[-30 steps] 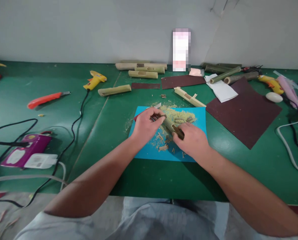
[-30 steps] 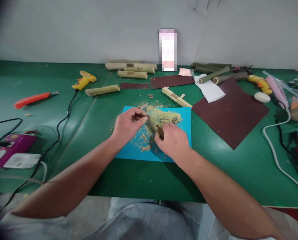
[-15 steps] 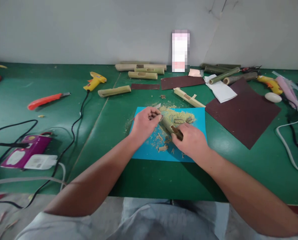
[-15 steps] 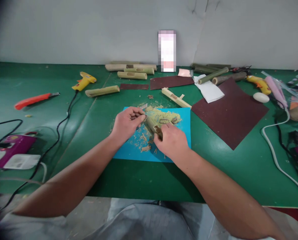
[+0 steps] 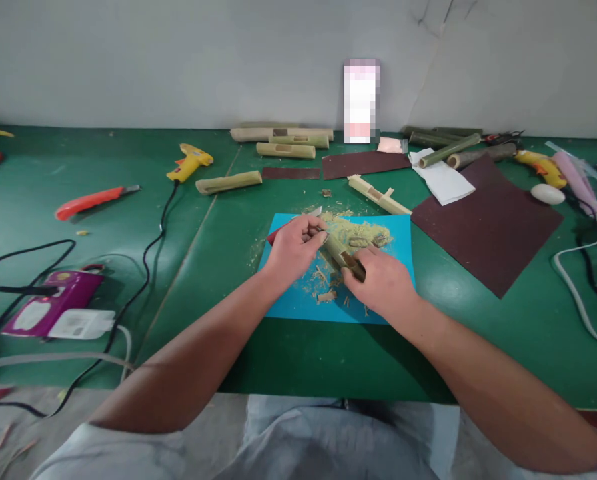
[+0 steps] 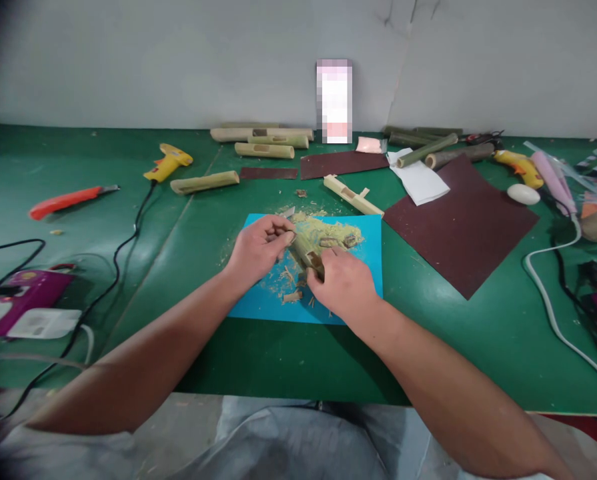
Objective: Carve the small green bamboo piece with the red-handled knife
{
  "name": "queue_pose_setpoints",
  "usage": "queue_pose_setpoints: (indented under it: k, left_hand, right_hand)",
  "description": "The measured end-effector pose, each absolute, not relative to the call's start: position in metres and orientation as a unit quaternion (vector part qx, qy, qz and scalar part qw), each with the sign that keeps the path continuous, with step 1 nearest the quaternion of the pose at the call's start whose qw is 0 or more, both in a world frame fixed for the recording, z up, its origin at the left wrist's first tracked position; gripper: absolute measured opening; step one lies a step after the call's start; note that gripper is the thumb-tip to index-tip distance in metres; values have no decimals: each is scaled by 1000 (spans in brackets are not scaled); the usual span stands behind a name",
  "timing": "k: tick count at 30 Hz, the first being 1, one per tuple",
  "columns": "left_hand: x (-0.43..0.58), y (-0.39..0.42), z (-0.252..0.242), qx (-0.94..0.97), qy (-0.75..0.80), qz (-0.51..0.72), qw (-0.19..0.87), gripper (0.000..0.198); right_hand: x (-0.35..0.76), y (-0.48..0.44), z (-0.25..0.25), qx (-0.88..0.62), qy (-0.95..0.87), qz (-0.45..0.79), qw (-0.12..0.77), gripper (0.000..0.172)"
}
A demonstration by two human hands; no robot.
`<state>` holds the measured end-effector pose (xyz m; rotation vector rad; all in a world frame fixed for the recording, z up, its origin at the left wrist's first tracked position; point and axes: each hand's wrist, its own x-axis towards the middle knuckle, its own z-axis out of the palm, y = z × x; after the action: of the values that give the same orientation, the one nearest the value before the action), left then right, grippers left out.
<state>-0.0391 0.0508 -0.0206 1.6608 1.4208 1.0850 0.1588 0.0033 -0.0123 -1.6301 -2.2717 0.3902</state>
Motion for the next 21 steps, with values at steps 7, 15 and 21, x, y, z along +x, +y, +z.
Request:
queue_pose_setpoints:
  k: [7,15,21]
  left_hand:
    - [-42,52,-23,613,583,409,342,7]
    - [-41,51,-24,652,538,428,319,6]
    - [-46,45,-20,712,538,383,240,10]
  right_hand:
    - [157,2,-8,-570,-797,145,137,17]
    - [156,2,-11,-565,-799,146,144,16]
    - [157,2,-11,-568,-797,149,146,17]
